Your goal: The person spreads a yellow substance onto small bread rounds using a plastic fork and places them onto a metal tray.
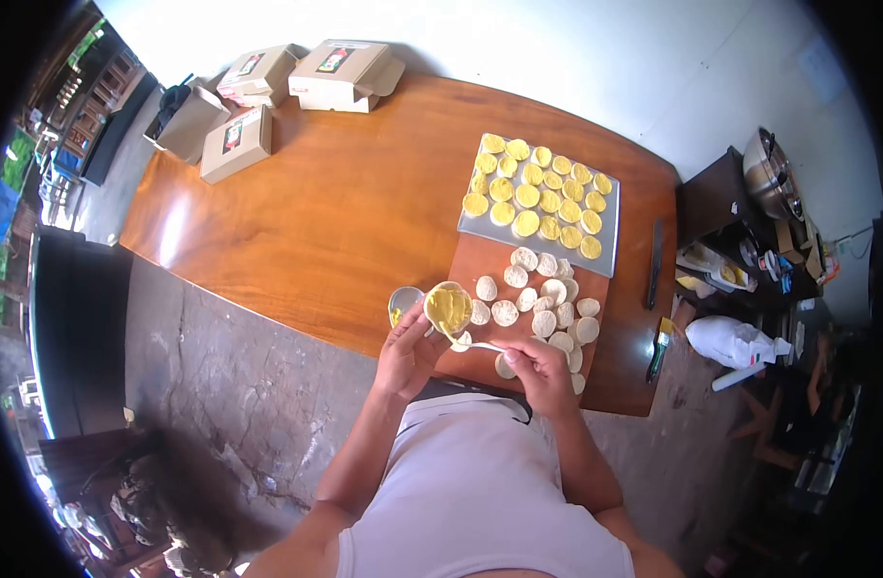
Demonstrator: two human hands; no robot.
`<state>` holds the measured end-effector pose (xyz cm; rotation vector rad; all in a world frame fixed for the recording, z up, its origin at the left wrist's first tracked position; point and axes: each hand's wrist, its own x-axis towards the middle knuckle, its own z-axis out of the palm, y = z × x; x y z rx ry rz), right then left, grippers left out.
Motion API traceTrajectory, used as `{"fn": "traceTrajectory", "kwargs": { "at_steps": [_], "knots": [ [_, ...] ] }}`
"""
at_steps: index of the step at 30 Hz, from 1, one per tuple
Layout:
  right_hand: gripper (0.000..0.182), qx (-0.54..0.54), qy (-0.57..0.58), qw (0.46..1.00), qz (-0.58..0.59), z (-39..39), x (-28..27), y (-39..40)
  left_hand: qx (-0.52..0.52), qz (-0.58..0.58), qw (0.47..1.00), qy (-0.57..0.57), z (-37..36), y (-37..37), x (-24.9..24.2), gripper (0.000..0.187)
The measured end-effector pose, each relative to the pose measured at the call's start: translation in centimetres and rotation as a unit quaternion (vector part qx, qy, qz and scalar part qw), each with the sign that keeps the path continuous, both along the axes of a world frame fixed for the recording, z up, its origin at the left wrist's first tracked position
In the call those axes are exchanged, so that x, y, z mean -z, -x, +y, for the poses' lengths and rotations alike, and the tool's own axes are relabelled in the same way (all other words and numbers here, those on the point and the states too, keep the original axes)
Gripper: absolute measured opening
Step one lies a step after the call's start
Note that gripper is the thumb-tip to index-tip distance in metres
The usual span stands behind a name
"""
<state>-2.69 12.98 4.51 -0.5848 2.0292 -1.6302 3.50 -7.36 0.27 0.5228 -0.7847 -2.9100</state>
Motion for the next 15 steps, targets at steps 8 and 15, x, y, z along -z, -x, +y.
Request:
{"fn": "traceTrajectory", "kwargs": {
  "at_steps": [8, 15],
  "knots": [
    [0.028, 0.092, -0.039, 0.931, 0.351, -1.2, -1.6, 0.9, 0.042, 0.054, 0.996, -0.054, 0.8, 0.5, -0.6, 0.046],
    [0.033, 0.035, -0.047, 0.926, 0.373, -2.1, -0.3, 0.3, 0.004, 0.052, 0.999, 0.004, 1.4, 0.8, 0.6, 0.036]
  ]
}}
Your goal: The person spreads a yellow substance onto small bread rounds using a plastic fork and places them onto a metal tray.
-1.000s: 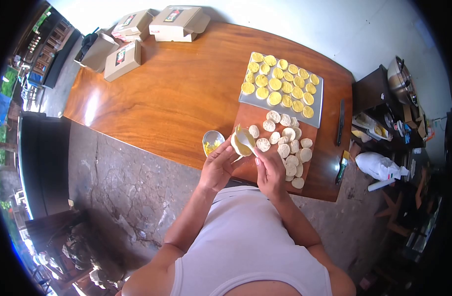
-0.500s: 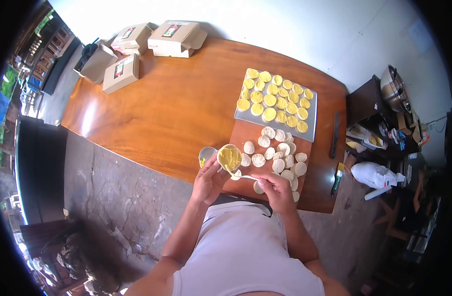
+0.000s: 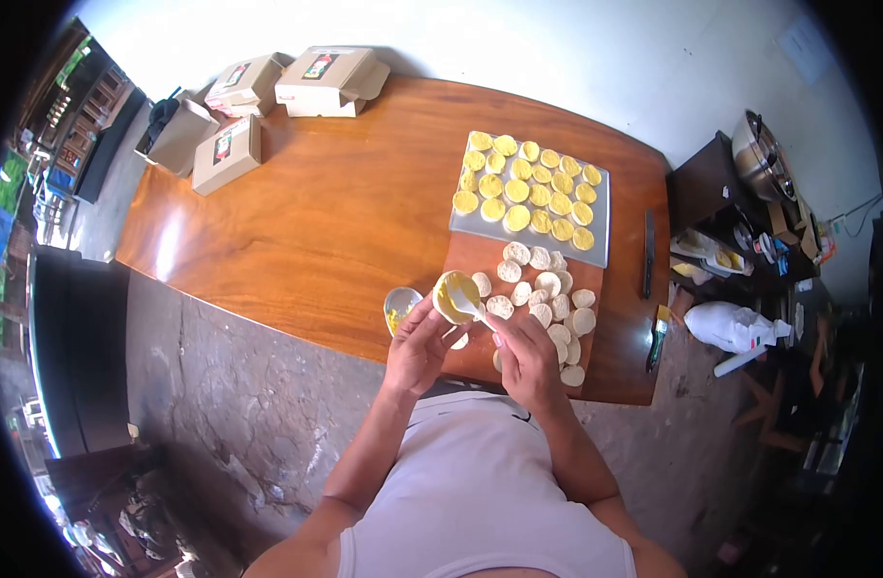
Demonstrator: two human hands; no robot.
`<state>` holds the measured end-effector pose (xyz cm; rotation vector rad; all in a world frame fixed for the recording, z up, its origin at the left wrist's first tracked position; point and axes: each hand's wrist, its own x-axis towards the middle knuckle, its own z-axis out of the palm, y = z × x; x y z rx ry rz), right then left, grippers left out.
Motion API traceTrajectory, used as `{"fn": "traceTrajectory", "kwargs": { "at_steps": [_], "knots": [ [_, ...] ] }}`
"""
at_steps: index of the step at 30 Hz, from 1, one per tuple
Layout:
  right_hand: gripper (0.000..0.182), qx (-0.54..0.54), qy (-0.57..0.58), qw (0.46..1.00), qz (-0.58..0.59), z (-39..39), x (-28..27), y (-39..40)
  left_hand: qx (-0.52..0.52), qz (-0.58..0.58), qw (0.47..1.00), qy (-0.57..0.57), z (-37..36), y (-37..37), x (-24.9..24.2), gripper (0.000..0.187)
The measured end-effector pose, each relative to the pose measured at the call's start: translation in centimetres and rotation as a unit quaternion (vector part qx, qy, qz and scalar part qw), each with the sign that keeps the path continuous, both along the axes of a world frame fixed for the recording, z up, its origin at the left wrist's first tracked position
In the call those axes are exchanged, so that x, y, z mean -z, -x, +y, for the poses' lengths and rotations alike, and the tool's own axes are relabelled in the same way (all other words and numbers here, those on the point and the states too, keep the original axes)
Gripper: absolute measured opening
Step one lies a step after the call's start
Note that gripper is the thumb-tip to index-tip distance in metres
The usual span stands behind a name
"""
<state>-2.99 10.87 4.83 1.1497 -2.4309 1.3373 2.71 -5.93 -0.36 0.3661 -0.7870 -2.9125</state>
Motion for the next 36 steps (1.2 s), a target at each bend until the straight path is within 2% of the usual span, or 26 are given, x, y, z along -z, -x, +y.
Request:
{"fn": "traceTrajectory", "kwargs": {
  "at_steps": [7, 9, 12, 14, 16, 18, 20, 22, 24, 26, 27, 28, 29, 30, 32, 33, 34, 35, 36],
  "knots": [
    [0.025, -0.042, 0.043, 0.989, -0.137, 1.3, 0.2, -0.5, -0.012, -0.039, 0.999, -0.006, -0.4, -0.2, -0.2, 0.039],
    [0.021, -0.023, 0.054, 0.944, -0.325, 2.1, -0.1, -0.5, 0.014, 0.005, 0.999, -0.04, -0.7, -0.3, -0.6, 0.043],
    [0.022, -0.014, 0.11, 0.938, -0.328, 2.9, -0.2, -0.2, 0.01, 0.011, 0.999, -0.034, -0.5, -0.2, -0.8, 0.045],
    [0.022, -0.001, 0.146, 0.948, -0.284, 2.4, -0.5, 0.1, 0.017, 0.005, 1.0, -0.026, -0.5, -0.2, -0.9, 0.044],
    [0.023, 0.043, 0.095, 0.989, -0.101, 2.0, -1.2, 0.8, 0.026, -0.001, 1.0, -0.019, -0.3, -0.1, -1.1, 0.043],
    [0.029, 0.052, 0.057, 0.993, -0.088, 1.7, -1.6, 1.1, 0.054, 0.003, 0.999, -0.007, -0.2, -0.1, -1.2, 0.039],
    [0.033, 0.022, 0.011, 0.999, 0.025, 1.3, -0.1, 1.7, 0.055, 0.004, 0.998, -0.013, 0.1, 0.0, -1.1, 0.036],
    [0.037, 0.01, 0.01, 0.999, 0.047, 1.0, 0.7, 1.4, 0.052, 0.007, 0.998, -0.019, 0.0, 0.2, -0.8, 0.033],
    [0.037, -0.036, 0.009, 0.999, 0.005, 0.9, 1.3, 1.1, 0.038, 0.002, 0.999, -0.005, -0.3, 0.4, -0.3, 0.03],
    [0.03, -0.051, 0.026, 0.998, -0.016, 1.4, 1.4, 1.2, 0.034, -0.001, 0.999, 0.008, -0.8, 0.2, 0.5, 0.029],
    [0.026, -0.064, 0.038, 0.984, -0.159, 2.0, 1.3, 1.4, 0.031, -0.002, 0.999, 0.02, -1.0, 0.1, 0.7, 0.029],
    [0.024, -0.076, 0.05, 0.95, -0.299, 2.7, 1.3, 1.7, 0.032, -0.003, 0.999, 0.021, -1.1, 0.1, 0.6, 0.029],
    [0.024, -0.063, 0.123, 0.897, -0.42, 3.6, 3.2, 2.0, 0.035, -0.007, 0.999, 0.011, -1.2, 0.1, 0.6, 0.028],
    [0.024, -0.066, 0.123, 0.897, -0.42, 3.8, 3.5, 2.4, 0.035, -0.01, 0.999, 0.003, -1.4, 0.1, 0.5, 0.028],
    [0.024, -0.039, 0.242, 0.865, -0.438, 4.1, 4.1, 2.7, 0.037, -0.013, 0.999, 0.0, -1.5, 0.1, 0.3, 0.028],
    [0.024, -0.001, 0.18, 0.906, -0.383, 4.0, 2.7, 2.6, 0.044, -0.015, 0.999, -0.003, -1.4, 0.1, 0.1, 0.028],
    [0.024, 0.002, 0.181, 0.906, -0.383, 3.7, 2.1, 2.4, 0.047, -0.016, 0.999, -0.002, -1.3, 0.1, -0.1, 0.028],
    [0.024, 0.013, 0.135, 0.962, -0.238, 3.1, 1.6, 2.3, 0.045, -0.025, 0.999, 0.0, -1.0, 0.1, -0.4, 0.027],
    [0.026, 0.024, 0.083, 0.993, -0.085, 2.6, 1.1, 2.2, 0.043, -0.033, 0.998, 0.002, -0.8, 0.3, -0.6, 0.027]
  ]
}}
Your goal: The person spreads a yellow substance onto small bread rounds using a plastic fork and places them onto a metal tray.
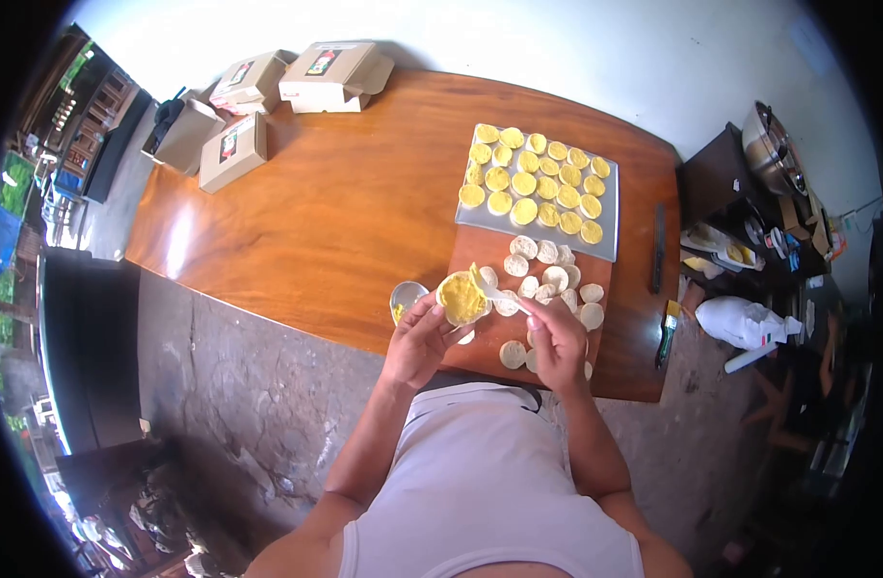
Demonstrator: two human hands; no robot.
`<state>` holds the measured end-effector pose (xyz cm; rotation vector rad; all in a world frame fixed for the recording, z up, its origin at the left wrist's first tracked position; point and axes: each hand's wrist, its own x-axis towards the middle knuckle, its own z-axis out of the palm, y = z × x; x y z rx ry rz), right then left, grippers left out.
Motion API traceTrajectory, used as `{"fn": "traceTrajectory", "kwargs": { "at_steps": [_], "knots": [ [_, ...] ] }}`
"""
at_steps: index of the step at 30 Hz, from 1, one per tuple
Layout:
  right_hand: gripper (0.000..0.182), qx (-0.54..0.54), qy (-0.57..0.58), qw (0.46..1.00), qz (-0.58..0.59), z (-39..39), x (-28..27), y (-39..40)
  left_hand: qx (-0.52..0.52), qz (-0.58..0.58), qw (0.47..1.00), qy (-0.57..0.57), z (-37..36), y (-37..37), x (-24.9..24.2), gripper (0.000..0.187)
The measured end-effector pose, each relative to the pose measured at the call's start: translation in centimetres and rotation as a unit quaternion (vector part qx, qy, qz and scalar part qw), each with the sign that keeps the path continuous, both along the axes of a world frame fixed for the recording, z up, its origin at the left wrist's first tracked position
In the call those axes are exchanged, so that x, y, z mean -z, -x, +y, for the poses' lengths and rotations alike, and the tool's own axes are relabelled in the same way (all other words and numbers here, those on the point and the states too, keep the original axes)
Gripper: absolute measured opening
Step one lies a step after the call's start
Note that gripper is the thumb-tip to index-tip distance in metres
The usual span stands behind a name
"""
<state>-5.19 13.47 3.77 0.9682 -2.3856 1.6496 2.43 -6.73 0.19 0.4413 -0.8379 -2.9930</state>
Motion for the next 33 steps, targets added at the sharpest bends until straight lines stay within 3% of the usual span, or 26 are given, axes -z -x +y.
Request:
{"fn": "traceTrajectory", "kwargs": {
  "at_steps": [4, 6, 9, 10, 12, 14, 17, 19, 21, 25, 27, 28, 30, 33],
  "knots": [
    [0.032, -0.003, -0.093, 0.984, 0.153, -1.8, -0.1, -0.5, -0.005, 0.01, 1.0, 0.007, 0.8, 0.2, -0.2, 0.027],
    [0.034, -0.011, -0.098, 0.986, 0.133, -2.0, -0.4, -0.9, -0.031, 0.008, 0.999, 0.043, 0.9, 0.3, 0.2, 0.027],
    [0.028, -0.062, -0.056, 0.995, -0.051, -1.1, -0.9, -0.4, -0.053, -0.018, 0.997, 0.05, 0.8, 0.1, 1.2, 0.026],
    [0.028, -0.062, -0.057, 0.995, -0.051, -0.5, -1.2, -0.2, -0.053, -0.018, 0.997, 0.049, 0.8, 0.0, 1.5, 0.026],
    [0.024, -0.076, -0.006, 0.962, -0.262, 0.3, -2.1, 0.2, -0.062, -0.019, 0.997, 0.031, 0.5, -0.2, 1.6, 0.023],
    [0.024, -0.053, 0.014, 0.976, -0.208, 0.1, -0.9, 0.1, -0.055, -0.008, 0.998, 0.036, 0.2, -0.5, 1.7, 0.022],
    [0.029, 0.017, -0.028, 0.999, 0.025, -1.5, -0.8, -0.5, -0.036, 0.018, 0.998, 0.041, 0.3, -0.6, 1.5, 0.02],
    [0.033, 0.011, -0.061, 0.996, 0.069, -2.6, 0.2, -1.4, -0.024, 0.035, 0.998, 0.039, 0.7, -0.2, 1.5, 0.019],
    [0.033, -0.002, -0.07, 0.993, 0.1, -3.2, 1.0, -1.7, -0.077, 0.006, 0.995, 0.067, 1.1, 0.0, 1.7, 0.016],
    [0.031, -0.017, -0.074, 0.996, 0.039, -2.3, 0.5, -1.6, -0.101, 0.006, 0.994, 0.045, 1.5, 0.0, 2.3, 0.014],
    [0.026, -0.078, -0.05, 0.992, -0.09, -1.3, 0.4, -1.4, -0.137, -0.016, 0.99, 0.003, 1.1, -0.2, 2.9, 0.014],
    [0.026, -0.078, -0.05, 0.992, -0.09, -0.8, 0.5, -1.4, -0.137, -0.016, 0.99, 0.003, 0.9, -0.3, 3.0, 0.014],
    [0.024, -0.039, 0.041, 0.973, -0.223, -0.1, 0.7, -1.3, -0.144, -0.014, 0.989, -0.038, 0.2, -0.2, 2.8, 0.014],
    [0.024, -0.025, 0.039, 0.988, -0.149, 0.0, 0.7, -0.3, -0.098, -0.006, 0.994, -0.047, -0.7, -0.6, 3.2, 0.015]
  ]
}}
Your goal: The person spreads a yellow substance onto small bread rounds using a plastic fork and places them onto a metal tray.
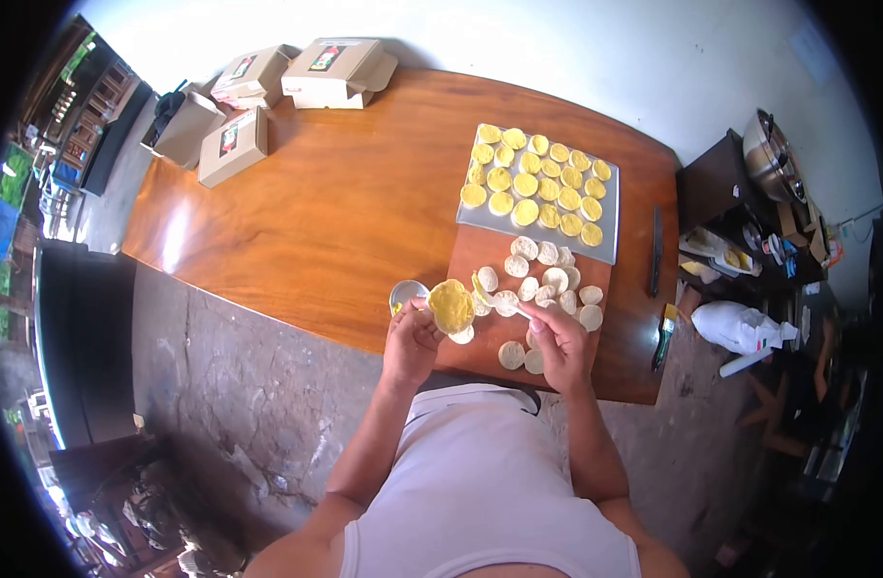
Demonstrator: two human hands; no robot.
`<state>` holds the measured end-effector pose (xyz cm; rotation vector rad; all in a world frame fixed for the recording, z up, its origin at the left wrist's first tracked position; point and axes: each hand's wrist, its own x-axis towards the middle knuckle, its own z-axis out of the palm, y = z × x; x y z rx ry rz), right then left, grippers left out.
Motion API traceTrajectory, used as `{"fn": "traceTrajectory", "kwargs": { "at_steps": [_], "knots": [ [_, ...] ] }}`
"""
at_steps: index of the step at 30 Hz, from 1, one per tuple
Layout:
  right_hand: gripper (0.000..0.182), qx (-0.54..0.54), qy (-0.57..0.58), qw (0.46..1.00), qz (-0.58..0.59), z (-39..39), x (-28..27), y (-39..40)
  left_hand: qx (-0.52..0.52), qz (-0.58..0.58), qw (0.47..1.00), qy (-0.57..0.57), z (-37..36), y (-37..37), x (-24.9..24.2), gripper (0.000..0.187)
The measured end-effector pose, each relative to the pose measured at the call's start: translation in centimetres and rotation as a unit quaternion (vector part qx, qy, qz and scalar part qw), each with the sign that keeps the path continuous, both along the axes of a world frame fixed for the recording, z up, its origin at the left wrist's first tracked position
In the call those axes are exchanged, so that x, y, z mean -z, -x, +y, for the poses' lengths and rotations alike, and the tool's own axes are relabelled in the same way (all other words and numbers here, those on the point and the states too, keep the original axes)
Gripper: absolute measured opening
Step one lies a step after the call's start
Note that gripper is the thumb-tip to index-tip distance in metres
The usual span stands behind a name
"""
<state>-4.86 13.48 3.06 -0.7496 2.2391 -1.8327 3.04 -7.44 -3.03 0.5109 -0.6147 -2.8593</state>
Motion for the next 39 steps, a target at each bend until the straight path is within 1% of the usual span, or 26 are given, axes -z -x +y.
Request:
{"fn": "traceTrajectory", "kwargs": {
  "at_steps": [1, 2, 3, 5, 6, 7, 9, 11, 13, 15, 17, 19, 22, 25, 27, 29, 30, 34, 36, 39],
  "knots": [
    [0.024, 0.005, -0.009, 0.998, 0.056, -0.1, -0.2, 0.3, 0.004, -0.001, 1.0, 0.001, -0.1, 0.0, -0.2, 0.015],
    [0.028, -0.001, -0.04, 0.995, 0.094, -0.1, -0.6, 0.4, 0.02, -0.01, 1.0, 0.003, -0.1, 0.0, -0.4, 0.015],
    [0.028, 0.004, -0.04, 0.995, 0.094, -0.5, -1.1, 0.6, 0.037, -0.019, 0.999, 0.006, -0.1, 0.0, -0.6, 0.015],
    [0.035, -0.016, -0.077, 0.956, 0.283, -1.3, -1.7, 0.6, 0.058, -0.012, 0.998, 0.008, -0.1, -0.1, -0.5, 0.014],
    [0.04, -0.029, -0.082, 0.952, 0.295, -1.5, -1.4, 0.5, 0.074, -0.006, 0.997, 0.01, -0.1, 0.0, -1.0, 0.013],
    [0.04, -0.028, -0.081, 0.952, 0.295, -1.6, -1.1, 0.5, 0.074, -0.006, 0.997, 0.01, 0.1, 0.0, -1.5, 0.013],
    [0.04, -0.05, -0.11, 0.936, 0.331, -1.7, -0.5, 0.6, 0.054, -0.051, 0.997, 0.008, 0.4, 0.1, -2.8, 0.01],
    [0.042, -0.052, -0.115, 0.933, 0.336, -1.2, -0.5, 1.1, 0.065, -0.038, 0.997, 0.015, -0.1, -0.1, -1.9, 0.009],
    [0.043, -0.031, -0.118, 0.94, 0.318, -0.9, -1.0, 1.4, 0.076, -0.026, 0.997, 0.022, -0.3, -0.3, -1.6, 0.008],
    [0.043, -0.019, -0.109, 0.946, 0.305, -0.8, -1.8, 1.2, 0.076, -0.033, 0.996, 0.015, -0.2, -0.2, -1.8, 0.007],
    [0.041, -0.019, -0.063, 0.958, 0.28, -1.1, -2.1, 0.8, 0.076, -0.041, 0.996, 0.014, 0.1, -0.1, -2.3, 0.007],
    [0.039, -0.028, -0.062, 0.957, 0.283, -1.4, -1.8, 0.6, 0.077, -0.047, 0.996, 0.014, 0.1, -0.1, -2.3, 0.008],
    [0.038, -0.023, -0.113, 0.948, 0.296, -1.1, -0.8, 0.8, 0.08, -0.023, 0.996, 0.015, -0.1, 0.0, -1.5, 0.008],
    [0.039, 0.002, -0.122, 0.944, 0.307, -0.5, -1.7, 0.5, 0.076, -0.022, 0.997, 0.014, -0.2, 0.0, -1.3, 0.008],
    [0.04, 0.0, -0.106, 0.944, 0.312, -0.9, -1.9, 0.0, 0.073, -0.039, 0.996, 0.022, 0.0, 0.2, -1.8, 0.009],
    [0.04, -0.036, -0.111, 0.946, 0.302, -1.4, -1.9, -0.3, 0.074, -0.039, 0.996, 0.023, 0.1, 0.4, -2.3, 0.009],
    [0.038, -0.032, -0.119, 0.949, 0.289, -1.6, -1.6, -0.3, 0.073, -0.039, 0.996, 0.023, 0.1, 0.5, -2.4, 0.009],
    [0.036, -0.011, -0.124, 0.946, 0.298, -1.5, -1.7, -0.1, 0.085, -0.018, 0.995, 0.04, -0.2, 0.5, -1.6, 0.008],
    [0.036, 0.012, -0.091, 0.957, 0.276, -1.6, -2.0, -0.7, 0.079, -0.034, 0.996, 0.037, 0.2, 0.5, -1.8, 0.008],
    [0.037, -0.005, -0.075, 0.962, 0.262, -2.2, -0.9, -1.1, 0.081, -0.022, 0.996, 0.039, 0.3, 0.9, -2.2, 0.008]
  ]
}}
